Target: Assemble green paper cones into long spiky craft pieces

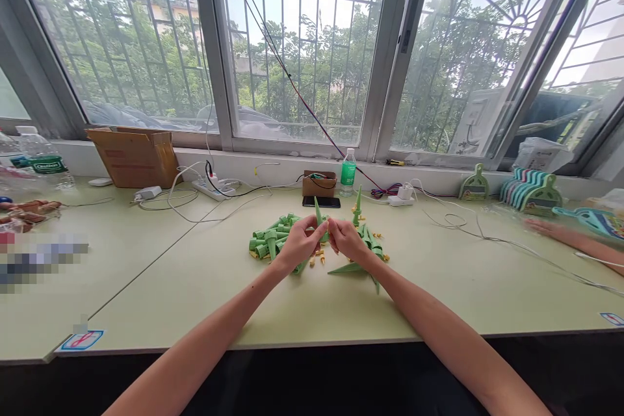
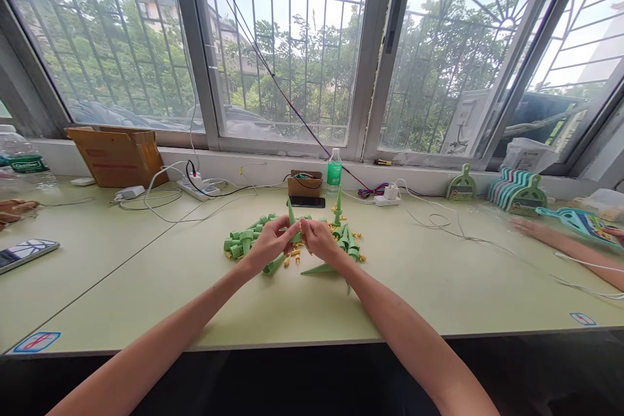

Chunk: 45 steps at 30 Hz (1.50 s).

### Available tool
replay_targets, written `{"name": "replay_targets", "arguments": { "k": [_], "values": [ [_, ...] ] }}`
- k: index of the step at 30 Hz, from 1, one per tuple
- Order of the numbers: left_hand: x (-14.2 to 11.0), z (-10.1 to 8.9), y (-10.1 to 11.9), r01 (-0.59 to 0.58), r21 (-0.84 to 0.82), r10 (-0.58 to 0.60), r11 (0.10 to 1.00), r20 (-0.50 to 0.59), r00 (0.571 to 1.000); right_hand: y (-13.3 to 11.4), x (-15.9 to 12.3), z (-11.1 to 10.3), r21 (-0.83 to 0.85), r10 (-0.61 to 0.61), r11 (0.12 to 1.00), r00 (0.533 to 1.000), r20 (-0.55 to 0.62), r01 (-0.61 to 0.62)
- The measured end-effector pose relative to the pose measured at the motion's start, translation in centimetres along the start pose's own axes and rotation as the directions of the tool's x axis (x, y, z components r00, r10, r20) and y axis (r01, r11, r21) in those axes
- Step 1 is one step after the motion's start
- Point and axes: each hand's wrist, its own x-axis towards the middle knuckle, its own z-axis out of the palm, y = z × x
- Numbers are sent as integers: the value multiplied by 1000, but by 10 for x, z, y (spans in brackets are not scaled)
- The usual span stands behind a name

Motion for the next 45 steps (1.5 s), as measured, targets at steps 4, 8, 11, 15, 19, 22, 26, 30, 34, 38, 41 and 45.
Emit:
{"name": "replay_targets", "arguments": {
  "k": [4, 8, 11, 15, 19, 22, 26, 30, 34, 38, 41, 45],
  "values": [
    [1, 0, -2, -43, 47, 43, 998, -7, 999, 1, 0, 0, 10, 1, 1000, 1000, 3, -1],
    [1, 1, -1, -92, 113, 95, 989, -21, 995, 0, 1, -1, 7, -2, 1000, 1000, 5, 2],
    [1, 2, -2, -114, 149, 119, 982, -28, 992, 0, 0, -1, 7, 4, 1000, 1000, 2, -4],
    [1, 2, -4, -131, 177, 137, 975, -25, 990, 0, 0, -1, 5, 15, 1000, 1000, -2, -15],
    [0, 1, -5, -129, 190, 136, 973, -26, 990, 0, 0, -1, 8, 27, 1000, 1000, -8, -27],
    [0, 1, -4, -126, 190, 133, 974, -26, 991, -1, 0, -1, 3, 24, 1000, 1000, -7, -24],
    [0, 1, -3, -113, 184, 120, 976, -25, 992, -2, 0, -1, -4, 12, 1000, 1000, -12, -12],
    [0, 1, -2, -85, 147, 90, 985, -27, 996, -1, 0, -1, 0, 15, 1000, 1000, -16, -15],
    [1, 1, -1, -44, 91, 45, 995, -13, 999, 0, 1, 0, 21, 10, 1000, 1000, -11, -10],
    [1, 1, -2, -10, 43, 10, 999, 4, 1000, 0, 1, -1, 34, 8, 999, 1000, -8, -8],
    [1, 1, -2, -20, 45, 19, 999, 6, 1000, 0, 1, -1, 33, 8, 999, 1000, -4, -8],
    [0, 1, 0, -77, 121, 80, 990, -17, 997, 1, 1, -1, 21, 28, 999, 1000, 2, -28]
  ]
}}
